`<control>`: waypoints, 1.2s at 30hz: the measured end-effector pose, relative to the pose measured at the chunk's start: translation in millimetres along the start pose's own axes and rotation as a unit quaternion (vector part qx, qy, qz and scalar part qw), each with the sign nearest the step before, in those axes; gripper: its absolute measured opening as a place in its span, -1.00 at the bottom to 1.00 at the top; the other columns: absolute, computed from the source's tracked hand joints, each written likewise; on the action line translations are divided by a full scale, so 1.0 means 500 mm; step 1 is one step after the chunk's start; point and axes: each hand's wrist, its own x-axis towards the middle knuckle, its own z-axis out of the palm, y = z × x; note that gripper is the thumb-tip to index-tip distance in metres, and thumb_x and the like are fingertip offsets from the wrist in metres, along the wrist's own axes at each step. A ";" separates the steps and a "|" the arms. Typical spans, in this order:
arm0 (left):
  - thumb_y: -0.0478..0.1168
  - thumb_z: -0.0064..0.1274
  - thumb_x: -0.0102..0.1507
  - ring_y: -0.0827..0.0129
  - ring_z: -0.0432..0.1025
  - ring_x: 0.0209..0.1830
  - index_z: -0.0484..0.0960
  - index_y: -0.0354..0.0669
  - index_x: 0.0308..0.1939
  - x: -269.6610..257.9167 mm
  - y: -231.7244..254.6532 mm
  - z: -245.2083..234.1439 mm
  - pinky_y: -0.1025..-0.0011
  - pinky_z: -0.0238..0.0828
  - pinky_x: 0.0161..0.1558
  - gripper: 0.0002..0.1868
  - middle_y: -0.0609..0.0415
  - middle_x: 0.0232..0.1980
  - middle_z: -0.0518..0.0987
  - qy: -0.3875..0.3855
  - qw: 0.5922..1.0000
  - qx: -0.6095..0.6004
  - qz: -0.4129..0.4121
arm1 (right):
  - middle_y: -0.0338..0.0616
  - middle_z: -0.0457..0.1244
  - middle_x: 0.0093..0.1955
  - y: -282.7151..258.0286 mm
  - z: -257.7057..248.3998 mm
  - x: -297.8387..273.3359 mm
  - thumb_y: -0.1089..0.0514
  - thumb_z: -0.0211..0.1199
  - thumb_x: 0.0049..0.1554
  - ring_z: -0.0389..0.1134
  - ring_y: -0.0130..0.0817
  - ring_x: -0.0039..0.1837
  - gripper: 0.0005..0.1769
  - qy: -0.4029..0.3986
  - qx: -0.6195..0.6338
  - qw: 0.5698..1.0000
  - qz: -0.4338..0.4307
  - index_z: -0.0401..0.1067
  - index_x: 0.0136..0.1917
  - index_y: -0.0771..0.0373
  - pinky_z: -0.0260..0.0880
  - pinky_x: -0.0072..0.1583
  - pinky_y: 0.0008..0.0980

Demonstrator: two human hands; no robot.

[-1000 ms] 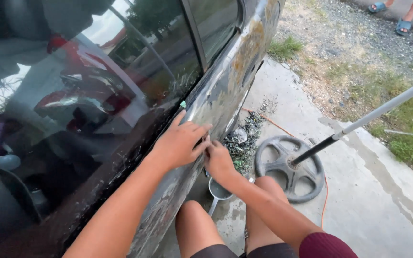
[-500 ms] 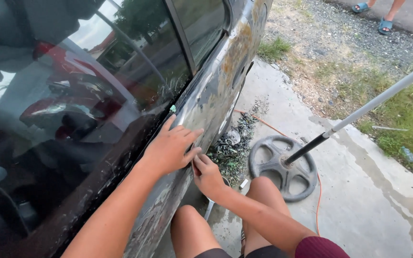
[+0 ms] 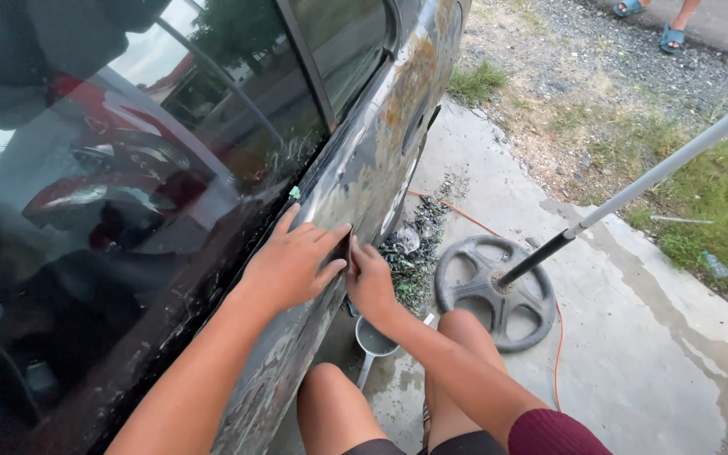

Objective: The person crouches beside a dark-colored car and uses a red sanding block to sand the side panel near the rear door. They repeatedly dip the sanding block into a metal cup on the ground to wet it before continuing to sand the surface.

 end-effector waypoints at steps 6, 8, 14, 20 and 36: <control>0.14 -0.22 0.43 0.35 0.49 0.19 0.07 0.01 0.60 0.000 0.002 -0.004 -0.09 -0.13 0.59 -0.30 0.15 0.05 0.66 0.003 1.000 -0.018 -0.013 | 0.10 0.26 -0.15 0.001 0.020 -0.026 0.39 0.11 0.10 0.37 0.19 -0.13 -0.39 -0.014 -0.008 1.000 -0.022 0.33 0.44 0.35 0.44 -0.18 -0.08; 0.12 -0.22 0.44 0.34 0.50 0.20 0.06 -0.02 0.61 -0.005 0.008 -0.009 -0.08 -0.12 0.58 -0.29 0.14 0.05 0.66 0.003 1.000 -0.018 -0.013 | 0.11 0.24 -0.16 -0.007 0.015 -0.029 0.40 0.11 0.08 0.36 0.21 -0.14 -0.39 -0.014 -0.001 1.000 -0.010 0.32 0.43 0.39 0.42 -0.20 -0.08; 0.09 -0.20 0.43 0.30 0.50 0.19 0.05 -0.03 0.61 0.001 0.000 -0.009 -0.10 -0.09 0.56 -0.29 0.11 0.05 0.66 0.014 1.000 -0.005 0.004 | -0.07 0.16 -0.23 -0.004 0.031 -0.061 0.39 0.16 0.06 0.31 0.04 -0.27 -0.49 -0.047 -0.008 0.999 -0.025 0.43 0.31 0.37 0.30 -0.31 -0.25; 0.09 0.02 0.32 0.18 0.36 0.33 0.25 -0.02 0.51 -0.003 -0.012 0.029 -0.03 0.08 0.51 -0.28 0.01 0.19 0.52 0.075 0.996 0.051 0.021 | -0.02 0.21 -0.22 -0.010 0.034 -0.090 0.39 0.13 0.05 0.35 0.09 -0.25 -0.36 -0.039 0.003 0.999 0.005 0.33 0.42 0.39 0.34 -0.32 -0.24; -0.03 0.28 0.15 -0.07 0.07 0.61 0.40 -0.03 0.41 -0.003 -0.015 0.047 0.07 0.07 0.53 -0.24 -0.18 0.47 0.31 0.105 0.986 0.126 0.016 | 0.14 0.27 -0.19 -0.026 0.001 0.009 0.37 0.11 0.11 0.40 0.16 -0.16 -0.46 0.021 -0.019 1.000 -0.012 0.36 0.37 0.47 0.41 -0.21 -0.14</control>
